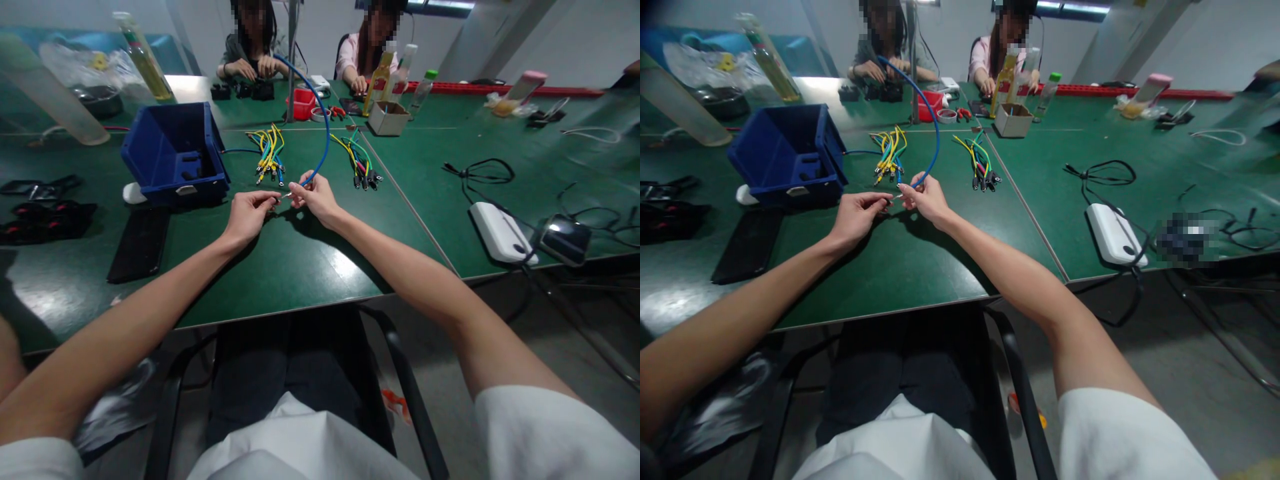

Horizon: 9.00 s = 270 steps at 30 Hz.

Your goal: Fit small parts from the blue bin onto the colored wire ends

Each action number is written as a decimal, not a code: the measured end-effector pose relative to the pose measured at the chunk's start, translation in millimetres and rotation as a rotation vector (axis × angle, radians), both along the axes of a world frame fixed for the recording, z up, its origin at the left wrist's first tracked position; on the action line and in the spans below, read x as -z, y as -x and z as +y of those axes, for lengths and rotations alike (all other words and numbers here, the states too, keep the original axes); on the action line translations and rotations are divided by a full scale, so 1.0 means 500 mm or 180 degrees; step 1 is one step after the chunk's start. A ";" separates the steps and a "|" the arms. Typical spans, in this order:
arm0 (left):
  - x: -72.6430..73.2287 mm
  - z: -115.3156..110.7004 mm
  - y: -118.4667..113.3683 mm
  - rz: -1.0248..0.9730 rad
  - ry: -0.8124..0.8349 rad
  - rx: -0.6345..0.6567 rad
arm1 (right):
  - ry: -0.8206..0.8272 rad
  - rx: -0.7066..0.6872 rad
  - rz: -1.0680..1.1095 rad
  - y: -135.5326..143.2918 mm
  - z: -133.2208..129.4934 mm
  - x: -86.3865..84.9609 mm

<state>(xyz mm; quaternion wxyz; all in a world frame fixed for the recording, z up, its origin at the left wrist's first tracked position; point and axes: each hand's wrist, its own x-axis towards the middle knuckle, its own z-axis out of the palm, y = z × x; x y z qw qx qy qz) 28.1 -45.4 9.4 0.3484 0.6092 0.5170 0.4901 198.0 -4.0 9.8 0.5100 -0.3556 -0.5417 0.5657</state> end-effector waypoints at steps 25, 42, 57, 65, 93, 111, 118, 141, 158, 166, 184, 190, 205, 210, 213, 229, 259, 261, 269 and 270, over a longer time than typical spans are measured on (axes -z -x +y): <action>0.001 0.002 0.005 0.0479 -0.0132 0.0089 | -0.0161 -0.0050 -0.0135 0.001 0.004 0.012; -0.007 -0.003 0.010 0.0732 -0.0320 -0.0109 | -0.0171 -0.0029 -0.0133 0.000 0.010 0.013; -0.005 0.000 0.003 -0.0286 -0.0002 -0.0093 | -0.0061 0.0163 -0.0004 -0.001 0.010 0.013; -0.008 0.003 0.001 -0.0608 0.0126 -0.0185 | -0.0028 0.0311 0.0060 0.005 0.006 0.014; -0.003 0.002 -0.002 -0.0649 -0.0029 -0.0088 | -0.0030 0.0293 0.0073 0.010 -0.020 0.003; -0.008 -0.006 -0.010 -0.0683 -0.0207 -0.0064 | -0.0042 0.0214 0.0015 0.011 -0.018 0.006; -0.008 -0.007 -0.011 -0.0712 -0.0154 -0.0114 | -0.0089 0.0116 0.0004 0.011 -0.021 0.002; -0.004 -0.012 -0.010 -0.0624 -0.0228 0.0046 | -0.0253 0.0168 -0.0279 0.017 -0.029 -0.004; -0.001 0.011 0.002 -0.0693 -0.0186 0.0322 | -0.0422 0.0269 -0.0243 0.014 -0.017 0.013; 0.005 0.019 0.007 -0.0773 0.0326 0.0121 | -0.0316 0.0529 -0.0254 0.014 -0.011 0.014; 0.005 0.011 0.004 -0.1026 0.0043 0.0241 | -0.0299 0.0469 -0.0309 0.000 -0.018 0.008; -0.003 0.005 0.002 -0.0728 -0.0100 0.0089 | -0.0298 0.0373 -0.0360 -0.005 -0.020 0.004; -0.008 0.001 0.002 -0.0461 -0.0251 0.0139 | -0.0239 0.0431 -0.0405 -0.005 -0.020 0.000; -0.008 -0.003 0.002 -0.0354 -0.0330 0.0099 | -0.0268 0.0408 -0.0468 -0.003 -0.020 0.002; -0.016 -0.011 0.001 -0.0204 -0.0400 -0.0009 | -0.0269 0.0399 -0.0489 -0.002 -0.022 0.000; -0.019 -0.017 0.005 0.0367 -0.0605 -0.0004 | -0.0255 0.0219 -0.0487 -0.004 -0.023 -0.006; -0.030 -0.005 0.011 0.0326 -0.0404 0.0557 | -0.0460 0.0087 -0.0677 -0.005 -0.022 -0.023; -0.033 -0.005 0.012 0.0344 -0.0385 0.0598 | -0.0416 0.0046 -0.0650 -0.007 -0.021 -0.024; -0.035 -0.006 0.011 0.0328 -0.0422 0.0618 | -0.0354 -0.0025 -0.0504 -0.012 -0.011 -0.024; -0.035 -0.007 0.010 0.0380 -0.0448 0.0538 | -0.0345 -0.0001 -0.0513 -0.011 -0.011 -0.026</action>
